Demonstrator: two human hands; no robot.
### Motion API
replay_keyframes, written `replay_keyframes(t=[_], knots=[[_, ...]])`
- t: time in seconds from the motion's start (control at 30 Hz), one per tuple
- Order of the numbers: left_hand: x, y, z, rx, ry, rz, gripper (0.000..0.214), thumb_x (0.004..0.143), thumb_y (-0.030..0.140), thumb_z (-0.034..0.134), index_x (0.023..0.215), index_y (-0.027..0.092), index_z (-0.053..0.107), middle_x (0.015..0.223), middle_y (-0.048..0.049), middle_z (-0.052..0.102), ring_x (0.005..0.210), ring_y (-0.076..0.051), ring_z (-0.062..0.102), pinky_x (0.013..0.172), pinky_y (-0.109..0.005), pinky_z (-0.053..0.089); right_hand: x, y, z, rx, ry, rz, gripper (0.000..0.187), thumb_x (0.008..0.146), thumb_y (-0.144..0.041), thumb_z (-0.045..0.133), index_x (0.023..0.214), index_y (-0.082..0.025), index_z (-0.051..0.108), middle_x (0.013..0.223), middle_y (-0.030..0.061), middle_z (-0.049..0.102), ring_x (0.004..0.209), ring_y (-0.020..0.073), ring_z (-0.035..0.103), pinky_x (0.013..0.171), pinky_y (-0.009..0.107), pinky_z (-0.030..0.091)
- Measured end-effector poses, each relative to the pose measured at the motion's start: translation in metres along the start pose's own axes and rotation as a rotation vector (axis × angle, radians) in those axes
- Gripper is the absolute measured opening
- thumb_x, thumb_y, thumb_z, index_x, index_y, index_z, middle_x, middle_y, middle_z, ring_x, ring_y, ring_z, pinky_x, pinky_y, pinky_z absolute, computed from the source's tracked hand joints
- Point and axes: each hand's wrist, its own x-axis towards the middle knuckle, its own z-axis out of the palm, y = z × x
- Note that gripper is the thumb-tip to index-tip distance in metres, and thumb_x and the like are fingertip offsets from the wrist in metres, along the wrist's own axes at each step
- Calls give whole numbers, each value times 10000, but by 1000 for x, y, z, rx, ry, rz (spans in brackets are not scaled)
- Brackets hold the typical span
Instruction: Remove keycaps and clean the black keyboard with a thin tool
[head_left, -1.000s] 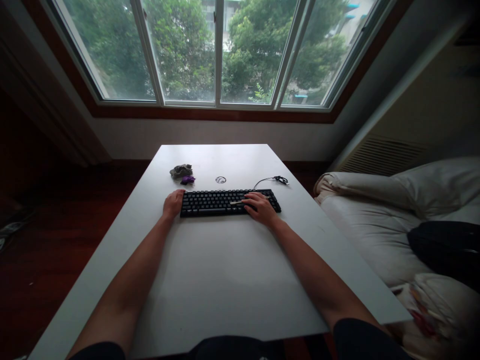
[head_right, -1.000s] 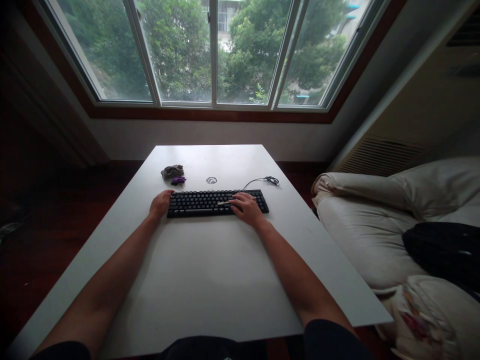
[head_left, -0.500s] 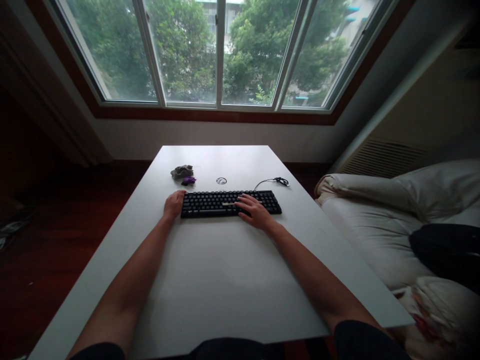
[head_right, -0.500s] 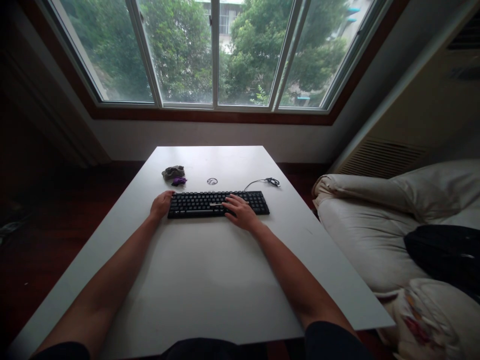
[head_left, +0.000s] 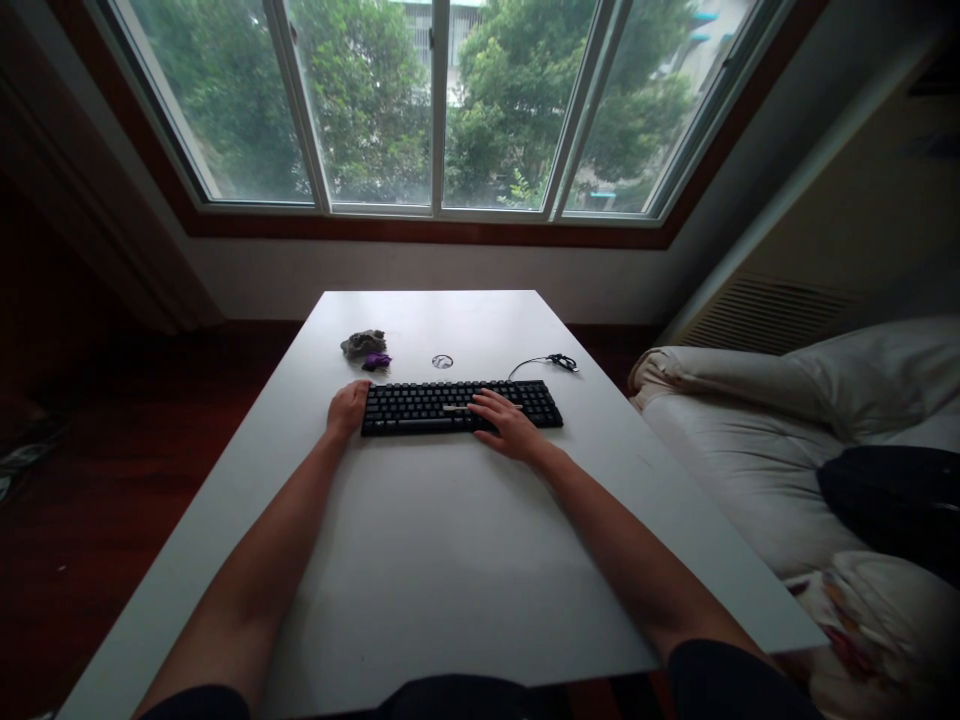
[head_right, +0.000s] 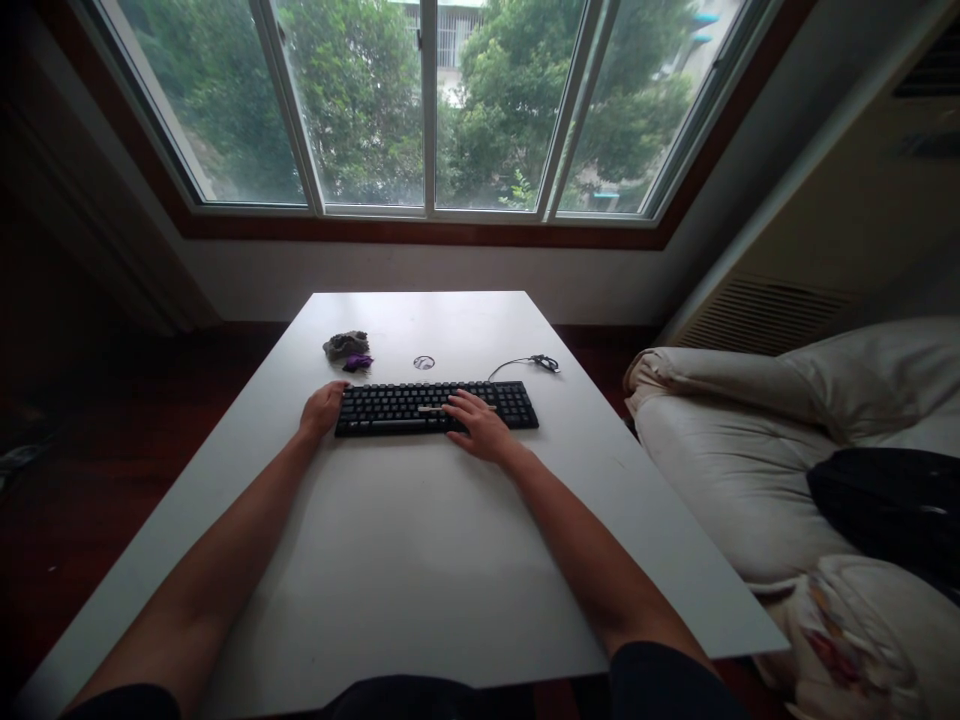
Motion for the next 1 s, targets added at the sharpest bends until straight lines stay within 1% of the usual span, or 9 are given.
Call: replay_keyframes(t=[0.07,0.17,0.23,0.3,0.43,0.5,0.7,0.9,1.0], knots=[[0,0,0,-4,2,5,505,1033,459,291,1197,243,717,1201,-69,742,1084,-237,663,936,-323,480,1,1,1,-8,26,11,481,928,-324,667,1402,-275,598,1474,97,567,1484,311,384,1197,562,382],[0,-1,0,0,5,-1,503,1032,459,294,1198,240,716,1202,-71,743,1093,-237,662,939,-323,482,1,5,0,-20,97,73,376,917,-276,663,1293,-274,649,1382,91,628,1438,309,446,1170,574,411],[0,0,0,1,6,-4,502,1031,458,297,1200,239,717,1206,-70,743,1098,-236,662,941,-321,483,0,5,-1,-25,115,101,362,900,-269,679,1261,-267,651,1362,95,636,1427,313,457,1150,580,432],[0,0,0,0,2,-7,497,1029,454,304,1202,239,717,1207,-69,743,1098,-237,663,943,-322,483,0,2,-2,-23,91,88,390,891,-277,691,1277,-257,638,1402,103,610,1449,316,430,1154,579,429],[1,-2,1,-5,-5,-6,491,1029,456,309,1205,244,716,1202,-71,743,1095,-241,662,941,-329,482,2,-8,0,-1,17,24,490,908,-286,681,1386,-246,581,1504,113,532,1509,306,345,1198,549,391],[2,-4,2,-8,-1,7,497,1029,462,305,1202,242,716,1200,-73,742,1089,-241,661,937,-330,481,2,-8,1,6,5,12,502,915,-279,671,1407,-250,570,1523,110,515,1520,300,327,1203,537,389],[1,-3,0,-8,1,11,504,1030,472,298,1201,245,714,1220,-69,737,1115,-236,655,945,-324,476,-1,5,-1,-13,102,113,349,907,-216,635,1254,-256,634,1465,89,568,1493,297,380,1162,569,430],[1,-2,0,-3,1,5,494,1028,461,305,1195,242,715,1211,-67,740,1092,-233,660,935,-318,479,3,-9,-2,-23,43,45,419,918,-268,658,1334,-244,615,1550,96,490,1528,302,311,1192,547,404],[1,-2,0,1,3,7,499,1031,463,302,1200,236,714,1207,-72,740,1085,-236,661,931,-321,480,3,-7,-1,-51,58,44,431,916,-263,658,1346,-256,631,1539,82,503,1519,306,326,1196,544,405]])
